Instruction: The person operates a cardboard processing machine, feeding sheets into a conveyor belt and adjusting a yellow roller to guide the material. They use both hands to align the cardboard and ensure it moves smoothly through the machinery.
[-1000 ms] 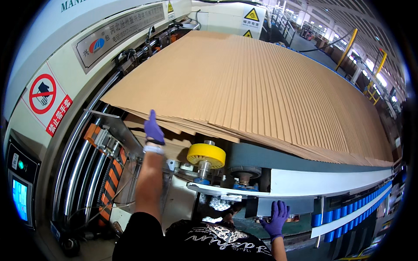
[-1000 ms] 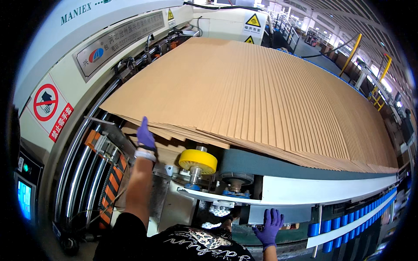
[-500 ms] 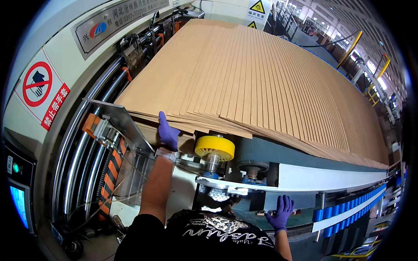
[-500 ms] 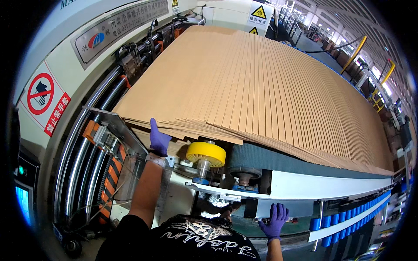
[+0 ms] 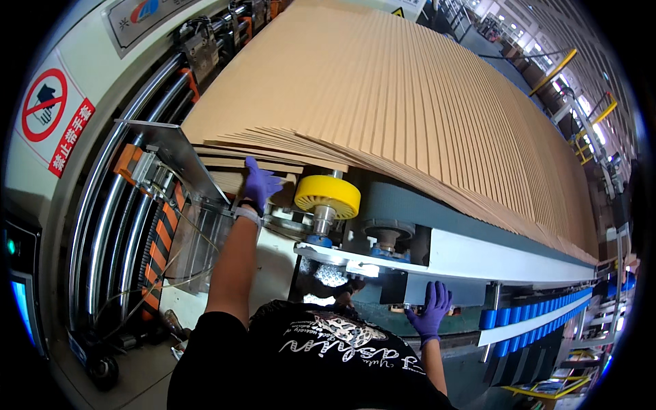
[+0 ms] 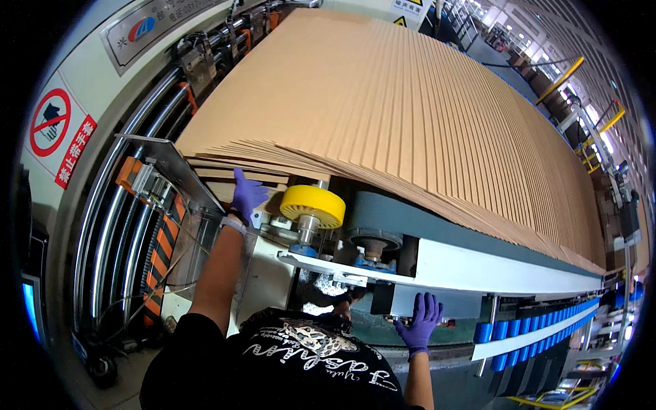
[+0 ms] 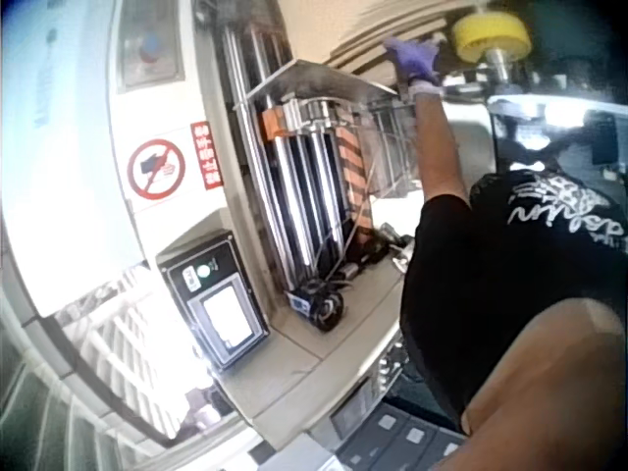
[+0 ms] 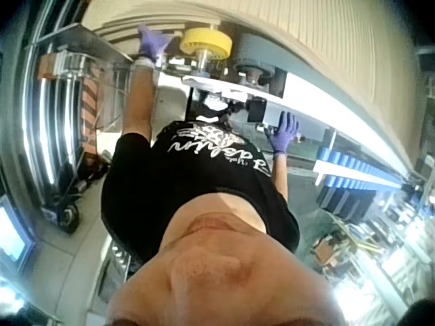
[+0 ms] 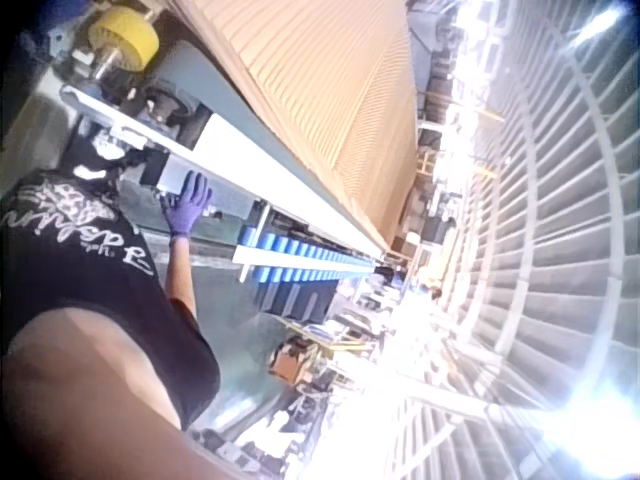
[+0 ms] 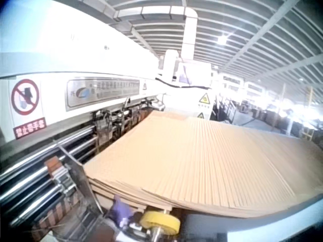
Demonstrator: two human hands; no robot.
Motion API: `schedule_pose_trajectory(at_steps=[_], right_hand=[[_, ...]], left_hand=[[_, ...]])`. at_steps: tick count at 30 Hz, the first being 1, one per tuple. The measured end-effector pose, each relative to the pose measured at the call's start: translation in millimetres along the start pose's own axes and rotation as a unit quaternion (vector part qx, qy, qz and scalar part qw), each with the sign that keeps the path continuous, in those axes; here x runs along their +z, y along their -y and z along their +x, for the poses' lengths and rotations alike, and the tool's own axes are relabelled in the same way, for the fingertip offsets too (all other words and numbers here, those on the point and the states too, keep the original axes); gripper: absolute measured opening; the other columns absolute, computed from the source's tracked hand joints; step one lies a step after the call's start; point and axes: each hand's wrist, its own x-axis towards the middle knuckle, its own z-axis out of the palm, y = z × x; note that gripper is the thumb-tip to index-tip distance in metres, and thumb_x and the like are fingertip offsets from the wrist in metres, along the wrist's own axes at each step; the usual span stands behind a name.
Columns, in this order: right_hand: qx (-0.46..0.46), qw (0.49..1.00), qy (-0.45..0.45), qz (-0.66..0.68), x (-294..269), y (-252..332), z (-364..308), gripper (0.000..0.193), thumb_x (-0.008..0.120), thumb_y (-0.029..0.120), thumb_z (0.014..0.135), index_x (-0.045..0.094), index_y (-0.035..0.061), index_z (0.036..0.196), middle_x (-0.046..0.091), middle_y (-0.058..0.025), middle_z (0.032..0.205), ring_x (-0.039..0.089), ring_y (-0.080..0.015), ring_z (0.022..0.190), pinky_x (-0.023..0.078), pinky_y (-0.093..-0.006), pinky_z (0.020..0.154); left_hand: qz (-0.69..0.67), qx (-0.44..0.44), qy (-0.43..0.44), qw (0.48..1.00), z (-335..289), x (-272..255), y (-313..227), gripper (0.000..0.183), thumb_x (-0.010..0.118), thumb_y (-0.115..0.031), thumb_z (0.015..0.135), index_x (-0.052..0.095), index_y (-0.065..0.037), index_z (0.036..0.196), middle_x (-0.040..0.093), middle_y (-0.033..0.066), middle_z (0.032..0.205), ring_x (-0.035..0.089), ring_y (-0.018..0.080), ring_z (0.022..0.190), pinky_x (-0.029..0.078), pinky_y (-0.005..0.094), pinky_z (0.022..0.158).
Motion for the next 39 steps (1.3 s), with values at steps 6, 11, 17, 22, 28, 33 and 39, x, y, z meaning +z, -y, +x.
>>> schedule_pose_trajectory(at_steps=[6, 11, 17, 22, 28, 33, 39], right_hand=[[-0.015, 1.0, -0.001, 0.006, 3, 2, 7, 0.103, 0.077, 0.054, 0.067, 0.038, 0.012, 0.152, 0.039, -0.0172, 0.153, 0.031, -0.0376, 0.146, 0.016, -0.0632, 0.12], [-0.01, 1.0, 0.004, 0.006, 1, 2, 6, 0.105, 0.079, 0.055, 0.066, 0.038, 0.0119, 0.153, 0.04, -0.0176, 0.153, 0.031, -0.0376, 0.145, 0.016, -0.063, 0.12], [-0.015, 1.0, 0.009, -0.002, 1, 1, 7, 0.106, 0.079, 0.057, 0.066, 0.038, 0.0107, 0.152, 0.04, -0.0192, 0.152, 0.031, -0.0377, 0.145, 0.016, -0.0632, 0.12], [-0.033, 0.999, -0.021, -0.005, 4, 2, 9, 0.106, 0.079, 0.055, 0.065, 0.038, 0.0112, 0.152, 0.039, -0.0191, 0.152, 0.031, -0.0374, 0.145, 0.017, -0.0628, 0.119], [-0.023, 1.0, -0.015, -0.013, -1, 7, 10, 0.102, 0.079, 0.047, 0.065, 0.039, 0.009, 0.151, 0.041, -0.0204, 0.151, 0.033, -0.0388, 0.144, 0.017, -0.0606, 0.121], [-0.014, 1.0, -0.011, -0.006, 2, 6, 8, 0.101, 0.078, 0.043, 0.064, 0.04, 0.0082, 0.15, 0.041, -0.021, 0.151, 0.033, -0.0389, 0.144, 0.017, -0.0605, 0.121], [-0.027, 0.999, -0.019, -0.004, 4, 3, 5, 0.107, 0.082, 0.046, 0.063, 0.036, 0.0118, 0.153, 0.037, -0.0189, 0.154, 0.03, -0.0391, 0.146, 0.016, -0.0632, 0.121]], left_hand=[[-0.112, 0.056, 0.183, 0.975, 18, -99, 61, 0.045, 0.055, -0.052, 0.097, 0.06, -0.007, 0.1, 0.06, 0.0071, 0.087, 0.056, 0.0266, 0.062, 0.049, 0.0467, 0.056], [0.364, 0.372, -0.05, 0.852, -72, -33, 78, 0.016, 0.06, -0.015, 0.097, 0.06, -0.003, 0.107, 0.058, 0.0112, 0.101, 0.056, 0.0257, 0.099, 0.046, 0.0413, 0.09], [0.388, 0.532, -0.045, 0.751, -182, 83, 70, 0.047, 0.058, -0.02, 0.097, 0.05, -0.002, 0.14, 0.05, 0.0178, 0.142, 0.049, 0.035, 0.129, 0.037, 0.0438, 0.111], [0.54, 0.563, 0.027, 0.626, -187, 89, 70, 0.051, 0.063, -0.027, 0.091, 0.055, -0.003, 0.135, 0.055, 0.0181, 0.133, 0.055, 0.0362, 0.122, 0.041, 0.0485, 0.106], [0.525, 0.549, 0.039, 0.649, -185, 88, 72, 0.049, 0.066, -0.03, 0.089, 0.058, -0.006, 0.131, 0.06, 0.0146, 0.126, 0.06, 0.0347, 0.11, 0.046, 0.0473, 0.097], [0.531, 0.547, 0.052, 0.645, -189, 89, 68, 0.048, 0.066, -0.031, 0.089, 0.059, -0.006, 0.129, 0.06, 0.0144, 0.124, 0.06, 0.0352, 0.107, 0.048, 0.0471, 0.094], [0.528, 0.551, 0.049, 0.644, -186, 87, 72, 0.047, 0.068, -0.032, 0.089, 0.06, -0.006, 0.127, 0.061, 0.0151, 0.123, 0.06, 0.0359, 0.11, 0.047, 0.0479, 0.097]])
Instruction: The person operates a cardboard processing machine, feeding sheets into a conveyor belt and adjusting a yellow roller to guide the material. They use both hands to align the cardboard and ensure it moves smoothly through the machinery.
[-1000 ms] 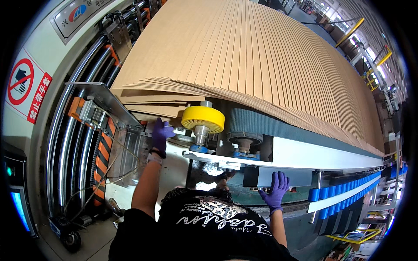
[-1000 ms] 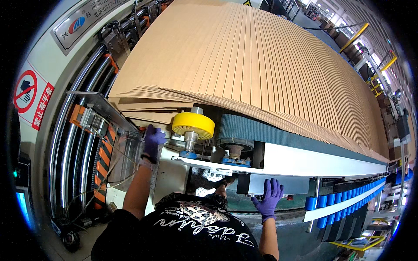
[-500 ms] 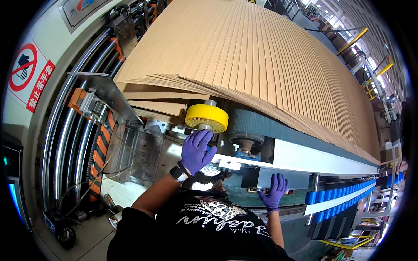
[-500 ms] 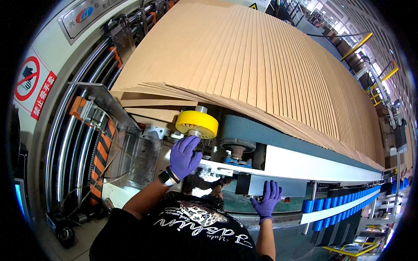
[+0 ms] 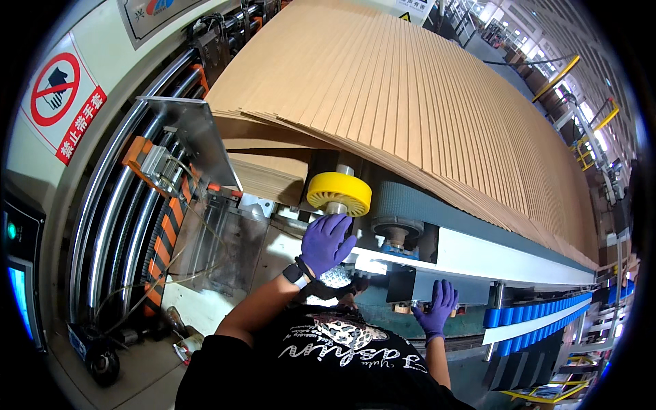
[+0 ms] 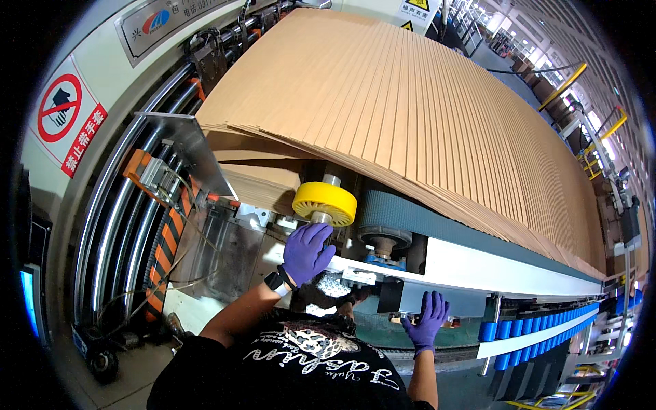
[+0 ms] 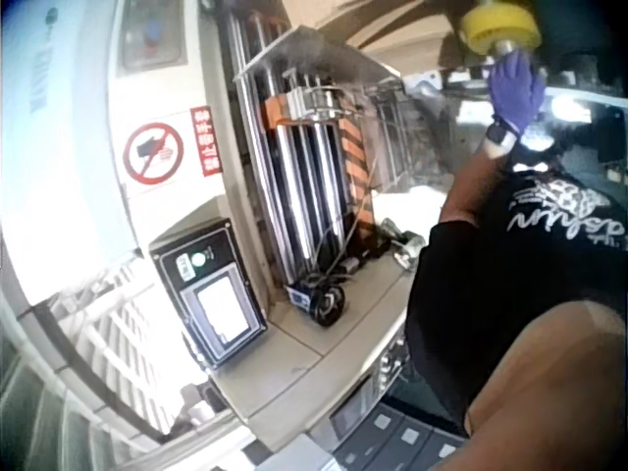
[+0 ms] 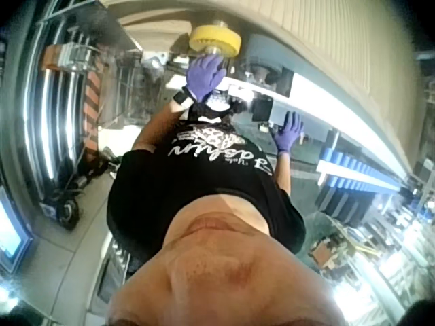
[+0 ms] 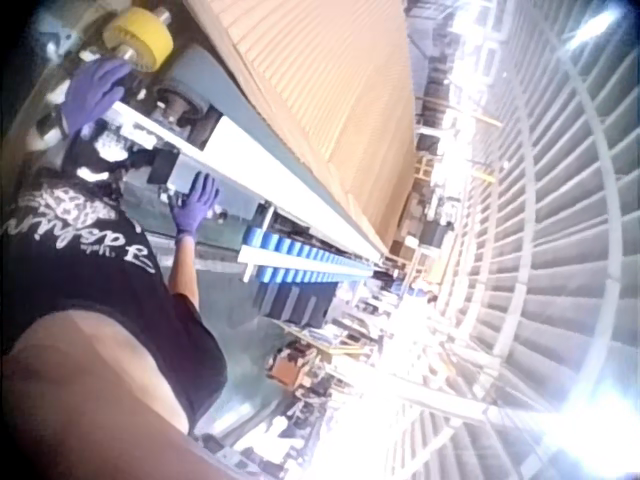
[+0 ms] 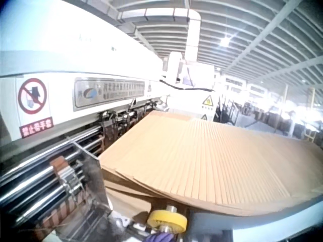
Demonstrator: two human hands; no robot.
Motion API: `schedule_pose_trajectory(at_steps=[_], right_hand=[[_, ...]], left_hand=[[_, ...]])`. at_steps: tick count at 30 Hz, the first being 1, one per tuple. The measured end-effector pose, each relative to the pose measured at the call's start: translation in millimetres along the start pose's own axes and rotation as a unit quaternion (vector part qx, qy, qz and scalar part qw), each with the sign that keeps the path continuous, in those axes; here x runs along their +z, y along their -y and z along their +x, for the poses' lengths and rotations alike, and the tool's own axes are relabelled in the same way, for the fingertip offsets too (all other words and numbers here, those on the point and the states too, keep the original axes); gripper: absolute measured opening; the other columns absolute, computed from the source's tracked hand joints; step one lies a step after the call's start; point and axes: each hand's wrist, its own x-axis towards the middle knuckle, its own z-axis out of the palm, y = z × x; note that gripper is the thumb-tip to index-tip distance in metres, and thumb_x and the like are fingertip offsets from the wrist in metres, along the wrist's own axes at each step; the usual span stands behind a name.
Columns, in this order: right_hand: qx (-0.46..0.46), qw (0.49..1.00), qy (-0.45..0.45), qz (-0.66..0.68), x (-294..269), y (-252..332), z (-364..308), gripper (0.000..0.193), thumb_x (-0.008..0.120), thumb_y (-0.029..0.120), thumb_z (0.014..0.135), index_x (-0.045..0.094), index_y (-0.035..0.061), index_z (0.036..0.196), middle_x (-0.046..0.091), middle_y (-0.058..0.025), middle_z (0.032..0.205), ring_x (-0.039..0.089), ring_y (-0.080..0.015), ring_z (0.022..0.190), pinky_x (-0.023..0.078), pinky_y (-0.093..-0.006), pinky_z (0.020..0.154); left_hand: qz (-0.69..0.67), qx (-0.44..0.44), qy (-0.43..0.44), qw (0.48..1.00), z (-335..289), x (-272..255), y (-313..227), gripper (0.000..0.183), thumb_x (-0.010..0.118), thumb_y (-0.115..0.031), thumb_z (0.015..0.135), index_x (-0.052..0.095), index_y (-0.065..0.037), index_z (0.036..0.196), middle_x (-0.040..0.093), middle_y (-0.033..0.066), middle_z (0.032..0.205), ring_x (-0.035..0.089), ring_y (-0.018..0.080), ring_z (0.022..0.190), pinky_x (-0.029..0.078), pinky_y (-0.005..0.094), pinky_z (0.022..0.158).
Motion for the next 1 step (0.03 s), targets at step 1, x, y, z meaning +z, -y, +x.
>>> schedule_pose_trajectory(at_steps=[1], right_hand=[[-0.006, 1.0, -0.006, -0.015, 4.4, -2.8, -1.0, 0.108, 0.081, 0.047, 0.062, 0.036, 0.0119, 0.153, 0.037, -0.0177, 0.155, 0.029, -0.0393, 0.147, 0.015, -0.0631, 0.121]], left_hand=[[-0.006, 0.0, -0.005, 1.0, -2.2, 3.6, 2.7, 0.047, 0.068, -0.032, 0.088, 0.06, -0.006, 0.127, 0.061, 0.0153, 0.124, 0.06, 0.0361, 0.111, 0.047, 0.0481, 0.098]])
